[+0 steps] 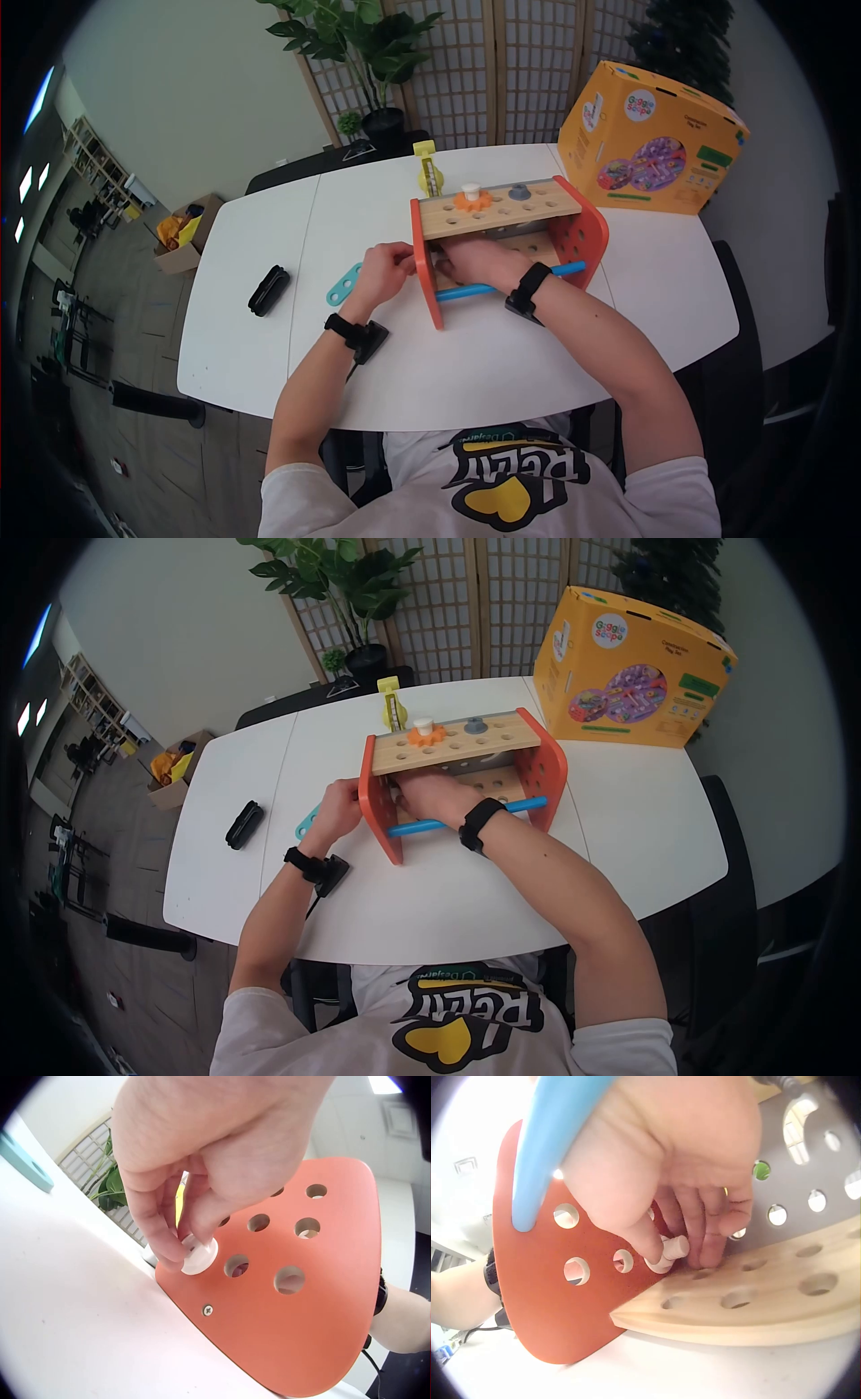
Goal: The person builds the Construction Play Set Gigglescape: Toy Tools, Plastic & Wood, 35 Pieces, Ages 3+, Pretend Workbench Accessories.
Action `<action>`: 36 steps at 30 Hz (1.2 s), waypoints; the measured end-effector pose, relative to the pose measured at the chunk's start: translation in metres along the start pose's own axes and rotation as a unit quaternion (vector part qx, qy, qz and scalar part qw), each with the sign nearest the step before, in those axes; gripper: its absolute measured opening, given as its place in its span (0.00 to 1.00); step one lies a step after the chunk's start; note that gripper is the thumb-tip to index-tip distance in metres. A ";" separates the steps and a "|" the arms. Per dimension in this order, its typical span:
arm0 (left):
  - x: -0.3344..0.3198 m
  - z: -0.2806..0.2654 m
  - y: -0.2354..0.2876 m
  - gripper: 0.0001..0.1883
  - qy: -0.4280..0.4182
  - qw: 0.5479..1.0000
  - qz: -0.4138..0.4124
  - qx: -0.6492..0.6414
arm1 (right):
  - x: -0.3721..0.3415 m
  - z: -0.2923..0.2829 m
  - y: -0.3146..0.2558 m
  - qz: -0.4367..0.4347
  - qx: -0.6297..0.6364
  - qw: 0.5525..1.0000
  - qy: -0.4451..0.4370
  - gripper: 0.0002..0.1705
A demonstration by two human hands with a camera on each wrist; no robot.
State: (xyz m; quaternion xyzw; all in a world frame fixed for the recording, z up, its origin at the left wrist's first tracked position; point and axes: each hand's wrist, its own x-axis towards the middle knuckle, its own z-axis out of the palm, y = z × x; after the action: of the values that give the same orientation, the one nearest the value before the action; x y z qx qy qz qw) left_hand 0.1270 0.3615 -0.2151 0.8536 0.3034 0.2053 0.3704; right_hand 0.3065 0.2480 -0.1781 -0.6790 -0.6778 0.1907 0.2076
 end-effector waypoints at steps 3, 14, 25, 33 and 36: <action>0.000 0.000 0.000 0.11 -0.003 1.000 -0.006 0.006 | -0.003 -0.014 -0.011 0.048 -0.003 0.997 -0.060 0.19; -0.001 -0.001 0.003 0.11 0.000 1.000 -0.006 0.022 | 0.008 0.008 0.011 0.033 -0.083 0.995 -0.033 0.16; 0.000 -0.005 0.008 0.19 -0.018 0.995 -0.098 -0.023 | -0.046 -0.035 -0.021 -0.020 -0.050 0.998 -0.039 0.21; 0.004 -0.016 0.032 0.47 -0.037 0.964 -0.160 -0.207 | -0.115 -0.131 0.005 -0.018 -0.021 0.934 0.357 0.22; 0.004 -0.020 0.041 0.50 -0.061 0.947 -0.172 -0.263 | -0.117 -0.151 0.066 0.184 0.070 0.939 0.283 0.34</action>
State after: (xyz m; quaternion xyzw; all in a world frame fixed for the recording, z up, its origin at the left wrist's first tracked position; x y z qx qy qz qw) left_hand 0.1333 0.3520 -0.1713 0.6715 0.3577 0.1587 0.6293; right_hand 0.4430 0.1276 -0.0892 -0.8017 -0.4392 0.0725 0.3989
